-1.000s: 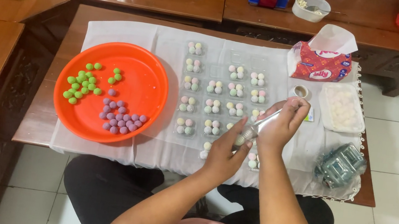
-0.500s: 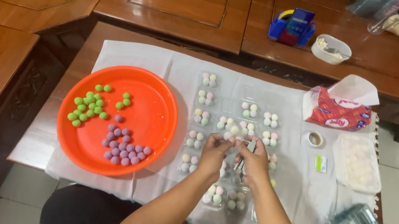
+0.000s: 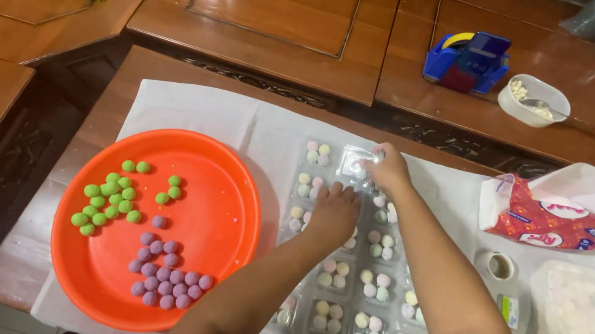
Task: The person uses tweezers to pick up small pastel-colored candies from a tray and places them into clear plastic blister packs. They then seal the packs with a handheld heat sealer and arrange the finished packs on the table.
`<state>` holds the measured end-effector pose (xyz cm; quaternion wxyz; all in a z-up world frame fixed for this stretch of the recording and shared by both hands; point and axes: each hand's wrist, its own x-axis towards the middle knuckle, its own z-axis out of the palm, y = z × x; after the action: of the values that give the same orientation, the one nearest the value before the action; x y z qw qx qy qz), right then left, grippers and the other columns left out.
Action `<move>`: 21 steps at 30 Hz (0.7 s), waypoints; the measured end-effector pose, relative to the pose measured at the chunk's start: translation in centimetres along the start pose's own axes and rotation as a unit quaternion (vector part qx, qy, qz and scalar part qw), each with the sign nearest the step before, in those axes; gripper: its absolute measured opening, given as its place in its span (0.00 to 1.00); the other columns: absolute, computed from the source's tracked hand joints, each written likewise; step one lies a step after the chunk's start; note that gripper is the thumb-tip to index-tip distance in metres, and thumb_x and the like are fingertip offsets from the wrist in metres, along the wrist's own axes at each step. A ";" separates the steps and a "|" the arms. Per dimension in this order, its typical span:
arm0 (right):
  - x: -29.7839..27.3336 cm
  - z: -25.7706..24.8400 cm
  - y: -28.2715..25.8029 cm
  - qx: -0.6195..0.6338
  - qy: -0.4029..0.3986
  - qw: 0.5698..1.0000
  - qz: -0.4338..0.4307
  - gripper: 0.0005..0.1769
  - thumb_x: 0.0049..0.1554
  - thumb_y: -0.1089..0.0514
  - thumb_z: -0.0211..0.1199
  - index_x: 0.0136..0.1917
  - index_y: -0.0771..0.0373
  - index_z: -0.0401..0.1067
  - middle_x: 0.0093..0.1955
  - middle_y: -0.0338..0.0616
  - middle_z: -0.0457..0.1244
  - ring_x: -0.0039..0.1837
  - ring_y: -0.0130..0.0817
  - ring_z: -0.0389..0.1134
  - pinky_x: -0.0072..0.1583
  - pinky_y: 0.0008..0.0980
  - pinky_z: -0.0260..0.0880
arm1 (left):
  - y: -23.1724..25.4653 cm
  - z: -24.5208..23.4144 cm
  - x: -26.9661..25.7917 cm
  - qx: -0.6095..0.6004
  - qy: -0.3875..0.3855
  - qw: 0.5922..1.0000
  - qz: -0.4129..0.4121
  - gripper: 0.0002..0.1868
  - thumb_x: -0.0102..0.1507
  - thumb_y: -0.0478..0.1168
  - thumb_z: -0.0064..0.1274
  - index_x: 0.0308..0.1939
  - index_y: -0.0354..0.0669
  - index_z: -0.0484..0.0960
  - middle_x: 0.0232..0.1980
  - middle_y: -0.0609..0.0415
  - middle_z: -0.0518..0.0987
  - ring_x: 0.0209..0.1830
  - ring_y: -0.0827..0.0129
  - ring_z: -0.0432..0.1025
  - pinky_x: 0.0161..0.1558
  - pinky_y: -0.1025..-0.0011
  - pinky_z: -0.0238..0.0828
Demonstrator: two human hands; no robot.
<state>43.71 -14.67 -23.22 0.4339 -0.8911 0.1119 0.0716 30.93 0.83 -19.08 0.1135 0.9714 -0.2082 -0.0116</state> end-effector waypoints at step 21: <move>-2.2 -0.3 -4.3 -0.199 -0.004 0.980 0.011 0.29 0.54 0.46 0.71 0.66 0.55 0.68 0.62 0.57 0.66 0.69 0.54 0.67 0.67 0.48 0.69 | -1.2 3.4 3.8 0.053 0.019 0.997 0.046 0.10 0.64 0.38 0.46 0.43 0.50 0.84 0.46 0.54 0.79 0.49 0.58 0.65 0.47 0.59 0.55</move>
<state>42.75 -12.07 -19.28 0.2476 -0.9581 0.1033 0.1002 34.62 -0.41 -22.55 0.0661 0.9654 -0.2511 0.0230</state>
